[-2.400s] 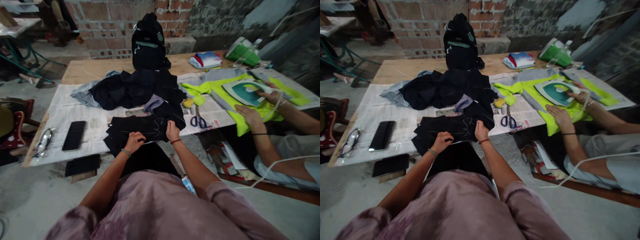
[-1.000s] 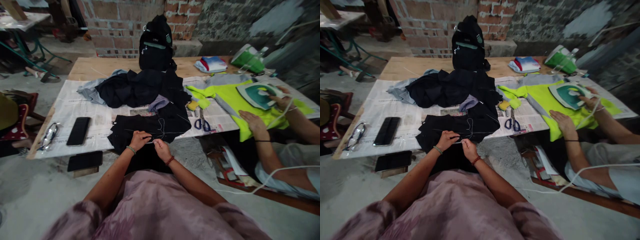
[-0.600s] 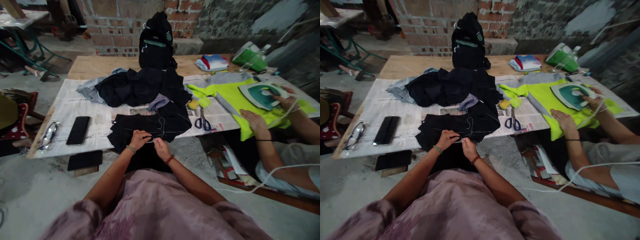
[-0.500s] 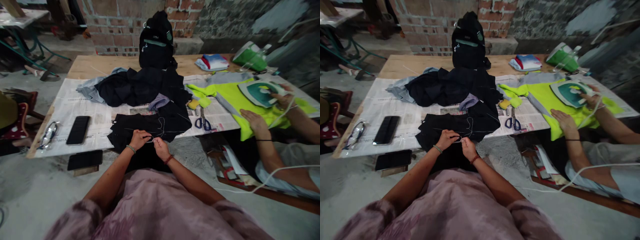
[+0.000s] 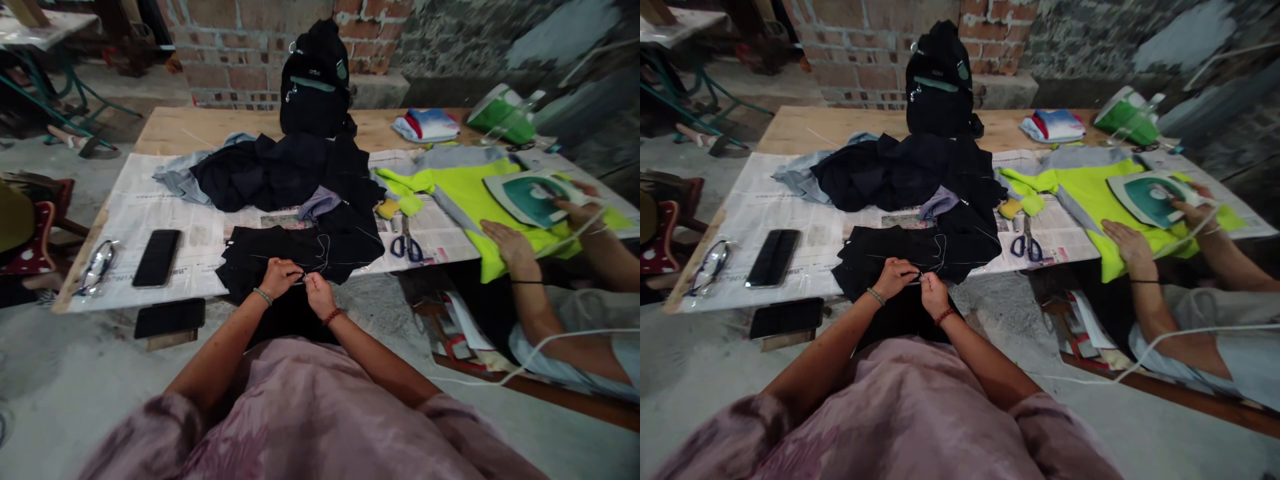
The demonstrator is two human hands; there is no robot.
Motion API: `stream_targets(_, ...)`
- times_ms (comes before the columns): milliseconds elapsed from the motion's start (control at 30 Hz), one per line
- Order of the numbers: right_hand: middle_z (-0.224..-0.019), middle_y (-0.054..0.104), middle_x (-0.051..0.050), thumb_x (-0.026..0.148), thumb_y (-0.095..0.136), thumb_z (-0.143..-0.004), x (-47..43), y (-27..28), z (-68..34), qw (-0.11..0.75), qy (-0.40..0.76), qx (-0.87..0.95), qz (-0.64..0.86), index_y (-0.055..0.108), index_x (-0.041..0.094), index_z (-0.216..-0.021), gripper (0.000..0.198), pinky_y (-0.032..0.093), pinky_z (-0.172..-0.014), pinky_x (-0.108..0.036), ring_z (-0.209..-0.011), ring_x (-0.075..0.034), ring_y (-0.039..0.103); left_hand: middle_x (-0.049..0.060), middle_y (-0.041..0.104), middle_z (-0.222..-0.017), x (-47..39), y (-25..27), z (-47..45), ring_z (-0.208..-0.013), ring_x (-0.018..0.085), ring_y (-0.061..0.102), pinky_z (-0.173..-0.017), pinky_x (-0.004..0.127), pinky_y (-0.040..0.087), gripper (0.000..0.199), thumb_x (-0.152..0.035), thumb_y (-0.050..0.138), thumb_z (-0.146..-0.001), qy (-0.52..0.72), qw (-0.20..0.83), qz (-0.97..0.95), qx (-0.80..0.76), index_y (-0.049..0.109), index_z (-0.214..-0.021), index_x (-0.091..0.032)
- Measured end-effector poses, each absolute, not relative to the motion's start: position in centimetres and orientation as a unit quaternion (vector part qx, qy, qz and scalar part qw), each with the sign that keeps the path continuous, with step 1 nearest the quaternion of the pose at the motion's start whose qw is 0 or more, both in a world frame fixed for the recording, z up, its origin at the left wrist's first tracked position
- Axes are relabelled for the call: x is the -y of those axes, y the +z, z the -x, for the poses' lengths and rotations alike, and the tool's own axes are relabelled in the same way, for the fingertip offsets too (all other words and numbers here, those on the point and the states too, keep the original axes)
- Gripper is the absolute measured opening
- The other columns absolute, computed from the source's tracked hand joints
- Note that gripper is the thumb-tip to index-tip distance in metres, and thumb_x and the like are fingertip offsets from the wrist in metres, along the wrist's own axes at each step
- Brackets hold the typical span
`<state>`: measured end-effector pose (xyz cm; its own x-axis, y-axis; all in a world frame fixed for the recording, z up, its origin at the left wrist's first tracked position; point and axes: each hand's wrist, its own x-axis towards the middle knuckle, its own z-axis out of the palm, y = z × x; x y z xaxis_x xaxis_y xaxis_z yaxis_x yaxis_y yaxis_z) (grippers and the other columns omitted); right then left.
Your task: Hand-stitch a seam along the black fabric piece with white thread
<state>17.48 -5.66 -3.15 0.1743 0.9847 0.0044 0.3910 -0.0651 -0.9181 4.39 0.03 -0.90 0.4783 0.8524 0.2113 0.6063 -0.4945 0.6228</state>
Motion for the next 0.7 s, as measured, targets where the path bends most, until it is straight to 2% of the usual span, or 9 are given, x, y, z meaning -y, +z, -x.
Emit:
stream_targets(100, -0.057, 0.045, 0.003, 0.036, 0.035, -0.080, 5.47, -3.04, -17.49, 0.427, 0.356, 0.529, 0.641, 0.051, 0.017, -0.073, 0.026, 0.032, -0.052, -0.020, -0.053, -0.010, 0.039, -0.002, 0.066, -0.079, 0.28, -0.89, -4.42, -0.076, 0.012, 0.057, -0.085, 0.033, 0.029, 0.010, -0.024, 0.059, -0.073, 0.279, 0.227, -0.819, -0.446, 0.065, -0.082, -0.024)
stream_targets(233, -0.056, 0.045, 0.003, 0.036, 0.035, -0.080, 5.34, -2.75, -17.70, 0.427, 0.357, 0.529, 0.640, 0.052, 0.018, -0.074, 0.026, 0.032, -0.052, -0.020, -0.053, -0.010, 0.040, 0.001, 0.061, -0.095, 0.54, -0.79, -4.21, -0.091, 0.014, 0.054, -0.083, 0.030, 0.034, 0.024, -0.027, 0.061, -0.071, 0.328, 0.217, -0.801, -0.452, 0.063, -0.094, -0.025)
stream_targets(467, -0.059, 0.048, 0.002, 0.034, 0.036, -0.080, 5.62, -2.71, -17.96, 0.431, 0.353, 0.531, 0.638, 0.053, 0.017, -0.074, 0.025, 0.034, -0.055, -0.021, -0.057, -0.011, 0.044, 0.001, 0.059, -0.096, 0.40, -1.15, -4.04, -0.092, 0.014, 0.054, -0.085, 0.031, 0.034, 0.010, -0.024, 0.060, -0.072, 0.332, 0.198, -0.817, -0.428, 0.067, -0.080, -0.025)
stream_targets(700, -0.058, 0.048, 0.003, 0.035, 0.036, -0.080, 5.71, -2.66, -17.88, 0.425, 0.349, 0.535, 0.642, 0.053, 0.017, -0.073, 0.025, 0.033, -0.055, -0.020, -0.055, -0.010, 0.042, 0.001, 0.059, -0.101, 0.33, -1.36, -4.10, -0.095, 0.015, 0.053, -0.087, 0.033, 0.032, 0.013, -0.023, 0.061, -0.072, 0.302, 0.196, -0.826, -0.434, 0.066, -0.083, -0.026)
